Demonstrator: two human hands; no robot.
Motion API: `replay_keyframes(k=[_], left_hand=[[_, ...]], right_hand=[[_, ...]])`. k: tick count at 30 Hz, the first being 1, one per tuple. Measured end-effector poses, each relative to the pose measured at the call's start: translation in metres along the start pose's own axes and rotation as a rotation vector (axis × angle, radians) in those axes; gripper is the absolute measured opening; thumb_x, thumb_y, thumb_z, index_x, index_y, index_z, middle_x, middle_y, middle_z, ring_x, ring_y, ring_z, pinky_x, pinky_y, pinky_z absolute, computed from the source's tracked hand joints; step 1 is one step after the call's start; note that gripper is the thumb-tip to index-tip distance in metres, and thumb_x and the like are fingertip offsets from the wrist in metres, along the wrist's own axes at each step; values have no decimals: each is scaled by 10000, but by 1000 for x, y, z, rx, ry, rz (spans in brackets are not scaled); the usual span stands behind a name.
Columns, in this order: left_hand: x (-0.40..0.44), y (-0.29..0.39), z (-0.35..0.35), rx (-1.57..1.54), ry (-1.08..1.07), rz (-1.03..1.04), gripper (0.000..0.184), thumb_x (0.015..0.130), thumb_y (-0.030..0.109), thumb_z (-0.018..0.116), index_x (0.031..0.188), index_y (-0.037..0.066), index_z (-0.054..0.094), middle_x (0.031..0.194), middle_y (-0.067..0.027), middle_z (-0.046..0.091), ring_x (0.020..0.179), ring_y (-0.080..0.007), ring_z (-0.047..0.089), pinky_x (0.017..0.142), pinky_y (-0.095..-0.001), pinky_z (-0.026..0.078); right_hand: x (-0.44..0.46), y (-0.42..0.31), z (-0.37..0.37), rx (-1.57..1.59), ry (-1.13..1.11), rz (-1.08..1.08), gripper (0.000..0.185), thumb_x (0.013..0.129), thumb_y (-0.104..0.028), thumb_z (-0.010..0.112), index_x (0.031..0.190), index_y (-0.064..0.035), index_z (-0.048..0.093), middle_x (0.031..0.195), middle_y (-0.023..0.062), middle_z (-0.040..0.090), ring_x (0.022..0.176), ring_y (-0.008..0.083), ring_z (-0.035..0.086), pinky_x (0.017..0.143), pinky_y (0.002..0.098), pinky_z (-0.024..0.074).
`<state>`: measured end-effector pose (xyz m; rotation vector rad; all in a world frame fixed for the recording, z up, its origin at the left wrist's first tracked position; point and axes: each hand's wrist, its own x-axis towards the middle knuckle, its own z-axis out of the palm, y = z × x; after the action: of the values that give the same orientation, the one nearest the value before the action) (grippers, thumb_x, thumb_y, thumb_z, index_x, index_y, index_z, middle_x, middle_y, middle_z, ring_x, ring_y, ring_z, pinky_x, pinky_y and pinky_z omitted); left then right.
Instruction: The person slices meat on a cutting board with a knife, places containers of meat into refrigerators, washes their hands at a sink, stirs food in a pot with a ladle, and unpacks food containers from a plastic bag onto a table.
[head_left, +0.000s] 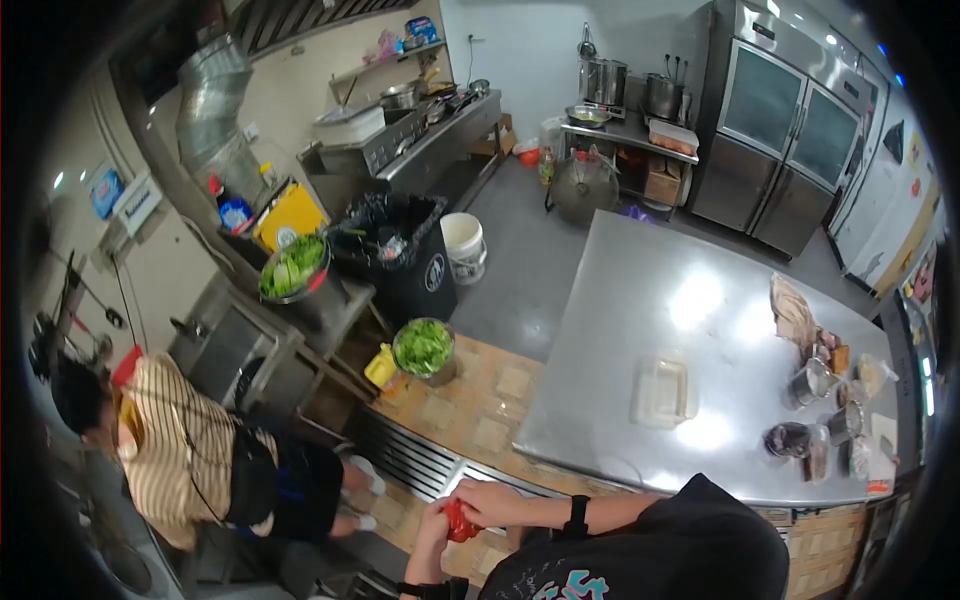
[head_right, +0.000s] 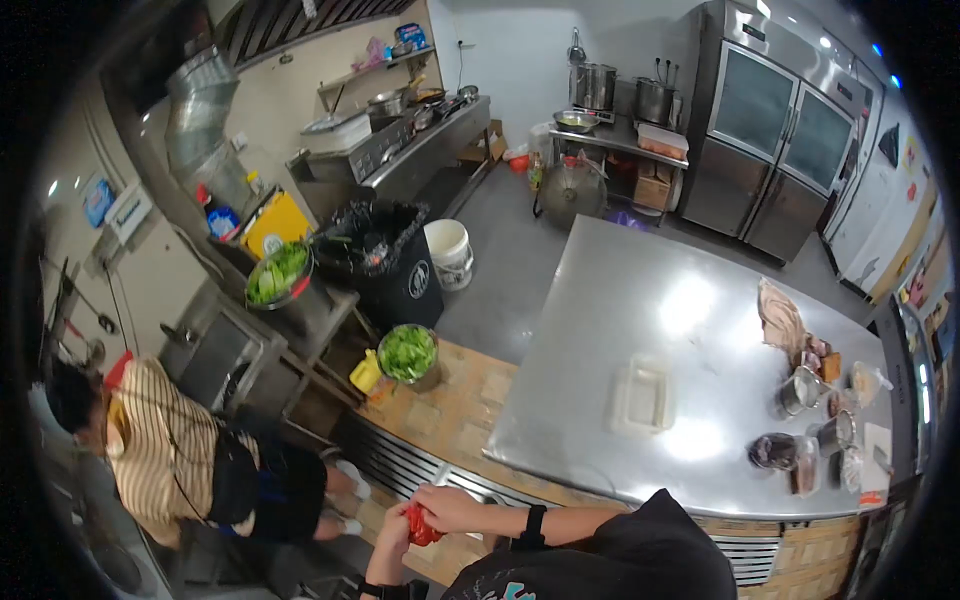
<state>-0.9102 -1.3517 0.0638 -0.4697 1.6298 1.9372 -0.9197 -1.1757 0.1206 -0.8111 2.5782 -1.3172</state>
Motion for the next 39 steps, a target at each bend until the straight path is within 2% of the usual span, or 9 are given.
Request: replay_keyframes(k=[2,7,14,22,24,27,30,33,39], left_hand=[[11,59,-5,-134,17,-83,303,742,-79,440,1015,-14,554,916,-114,616,793,-208,616,680,-303,505],[54,144,-33,-223,-341,-36,350,784,-54,443,1126,-6,503,1073,-89,569,1030,-210,533,892,-307,408],[162,221,-41,1082,27,557,363,758,36,533,1117,-9,509,910,-206,610,802,-268,621,719,-298,472],[294,352,-31,1174,-543,874,353,798,136,553,1141,71,510,991,-184,594,893,-342,577,745,-372,476],[324,392,-14,1254,-617,835,545,759,264,630,1243,108,433,1181,-155,510,1067,-335,491,874,-366,416],[383,400,13,1281,-757,812,764,645,413,715,1279,122,403,1308,-171,377,1197,-346,355,976,-389,320],[441,371,64,975,-1001,707,777,637,401,723,1289,140,392,1227,-190,454,1139,-335,429,929,-373,369],[479,398,122,1125,-1067,498,718,639,262,744,1262,99,427,1180,-169,497,1062,-293,505,888,-356,403],[564,448,212,1235,-1030,713,458,634,208,662,1067,114,544,977,-135,589,895,-314,568,763,-369,452]], right_hand=[[44,19,-10,155,-117,-126,422,689,-183,608,1059,-32,472,965,154,473,943,307,495,782,376,425],[141,63,-8,209,-55,-137,439,627,-59,584,1040,-52,435,1011,155,438,923,351,493,732,405,437],[248,101,-38,169,132,167,263,675,-20,550,908,-62,437,911,163,521,829,362,542,680,419,443],[312,149,-139,-180,429,667,233,654,-153,622,842,-66,513,716,163,572,717,356,579,636,426,457],[302,183,-152,-194,484,770,227,660,-126,622,843,-65,502,745,160,569,731,353,574,633,415,456],[307,182,-190,-162,474,448,195,696,-100,600,862,-75,499,820,155,581,756,360,571,629,410,457],[317,191,-214,-29,510,487,209,684,-47,601,852,-63,477,821,158,552,783,364,554,635,407,445],[314,225,-252,41,707,434,195,673,2,594,815,-45,470,788,125,502,740,325,520,640,365,427],[332,314,-334,178,683,395,201,672,64,494,837,-49,475,811,110,493,779,267,516,675,331,423]])
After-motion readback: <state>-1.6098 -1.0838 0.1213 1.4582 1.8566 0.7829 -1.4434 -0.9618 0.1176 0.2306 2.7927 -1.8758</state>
